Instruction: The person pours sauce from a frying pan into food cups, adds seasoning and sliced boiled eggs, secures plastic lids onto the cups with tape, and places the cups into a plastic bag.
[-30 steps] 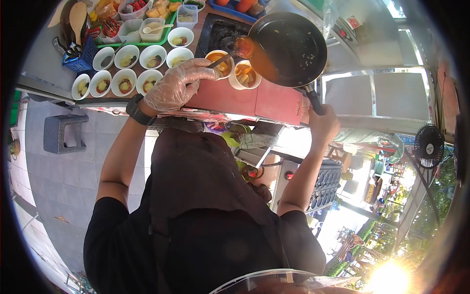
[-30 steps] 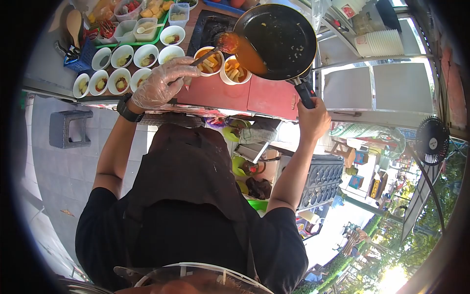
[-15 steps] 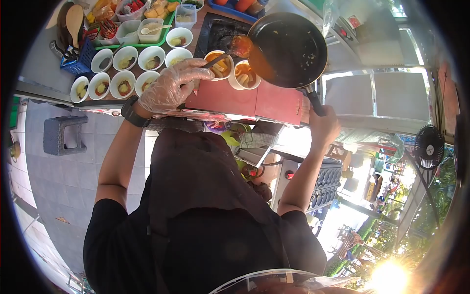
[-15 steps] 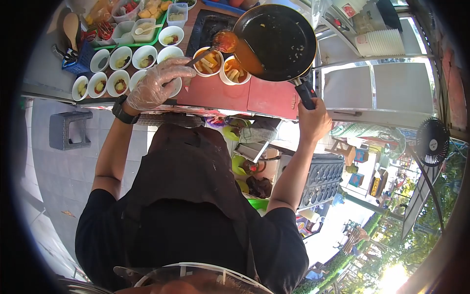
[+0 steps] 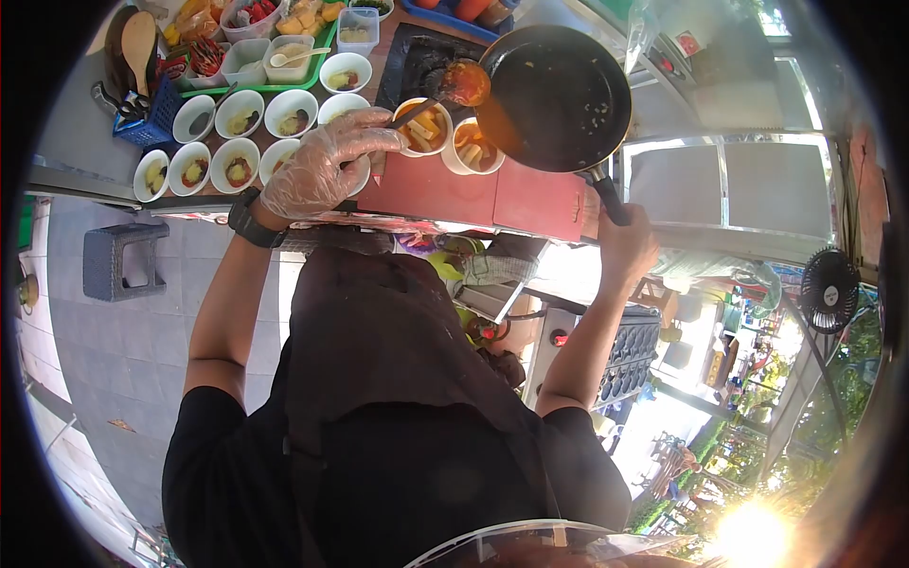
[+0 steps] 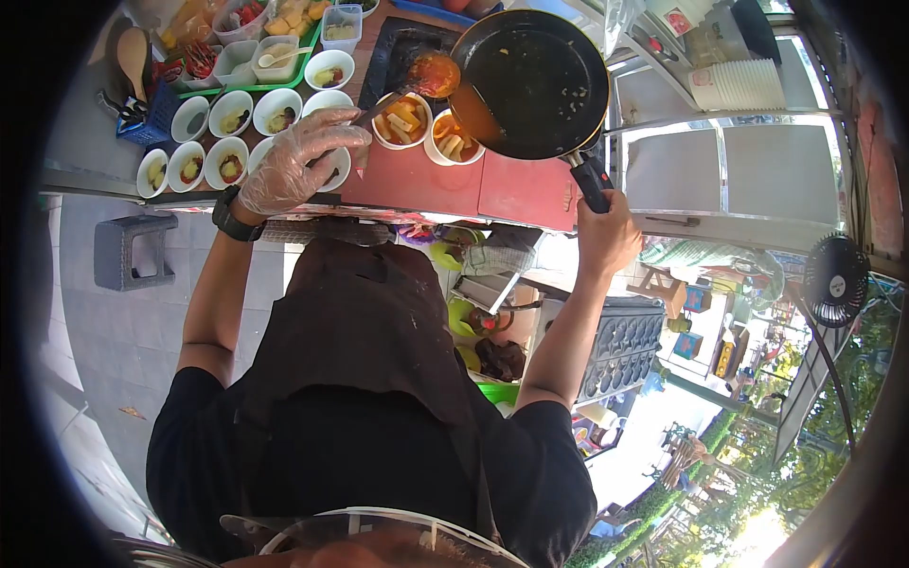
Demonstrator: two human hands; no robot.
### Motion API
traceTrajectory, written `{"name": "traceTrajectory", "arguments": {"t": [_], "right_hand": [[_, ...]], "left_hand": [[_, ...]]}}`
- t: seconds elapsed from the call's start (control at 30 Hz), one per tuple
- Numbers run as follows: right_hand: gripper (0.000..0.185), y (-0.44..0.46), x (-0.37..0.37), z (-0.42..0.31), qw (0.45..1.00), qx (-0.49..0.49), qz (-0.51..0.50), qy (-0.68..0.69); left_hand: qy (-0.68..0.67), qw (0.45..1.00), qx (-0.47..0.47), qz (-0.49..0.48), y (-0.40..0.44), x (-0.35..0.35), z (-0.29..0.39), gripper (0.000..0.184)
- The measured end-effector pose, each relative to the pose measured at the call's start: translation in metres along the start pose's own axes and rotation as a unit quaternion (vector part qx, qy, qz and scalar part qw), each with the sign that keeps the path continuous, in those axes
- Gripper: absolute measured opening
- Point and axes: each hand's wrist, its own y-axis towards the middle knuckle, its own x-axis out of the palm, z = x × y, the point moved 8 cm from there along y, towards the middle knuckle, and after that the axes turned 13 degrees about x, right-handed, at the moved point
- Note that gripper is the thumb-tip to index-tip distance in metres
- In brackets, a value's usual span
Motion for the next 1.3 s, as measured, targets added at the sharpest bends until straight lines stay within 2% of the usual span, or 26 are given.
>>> {"name": "traceTrajectory", "arguments": {"t": [0.4, 0.63, 0.73, 0.8, 0.93, 1.03, 1.1, 1.17, 1.23, 1.3], "right_hand": [[0.016, -0.003, -0.01, -0.004, 0.993, -0.074, 0.088, 0.001], [0.016, -0.005, -0.014, -0.004, 0.992, -0.074, 0.102, -0.004], [0.019, 0.001, -0.009, 0.0, 0.996, -0.045, 0.072, -0.012], [0.025, 0.01, 0.009, 0.01, 0.999, 0.008, -0.045, 0.027], [0.032, 0.012, 0.023, 0.008, 0.994, 0.028, -0.096, 0.044], [0.032, 0.007, 0.024, -0.003, 0.994, 0.03, -0.094, 0.054], [0.028, 0.005, 0.017, -0.019, 0.997, -0.017, -0.043, 0.061], [0.025, 0.001, 0.018, -0.031, 0.998, -0.013, -0.041, 0.049], [0.022, -0.001, 0.023, -0.041, 0.998, -0.012, -0.04, 0.039], [0.019, -0.006, 0.025, -0.051, 0.998, -0.054, 0.01, 0.034]], "left_hand": [[0.007, 1.0, -0.008, -0.011, 0.0, -0.004, -0.004, 0.05], [0.018, 0.999, -0.02, -0.032, 0.006, -0.006, -0.004, 0.049], [0.029, 0.999, -0.026, -0.024, 0.008, -0.008, -0.002, 0.047], [0.045, 0.999, -0.016, -0.019, 0.008, -0.01, 0.0, 0.046], [0.076, 0.997, 0.009, -0.006, 0.01, -0.021, 0.009, 0.044], [0.097, 0.995, 0.022, 0.001, 0.008, -0.03, 0.015, 0.041], [0.104, 0.994, 0.013, 0.007, 0.004, -0.034, 0.015, 0.04], [0.112, 0.994, 0.001, 0.015, -0.002, -0.038, 0.014, 0.039], [0.116, 0.993, -0.018, 0.029, -0.008, -0.04, 0.012, 0.044], [0.121, 0.992, -0.02, 0.029, -0.013, -0.042, 0.013, 0.044]]}}
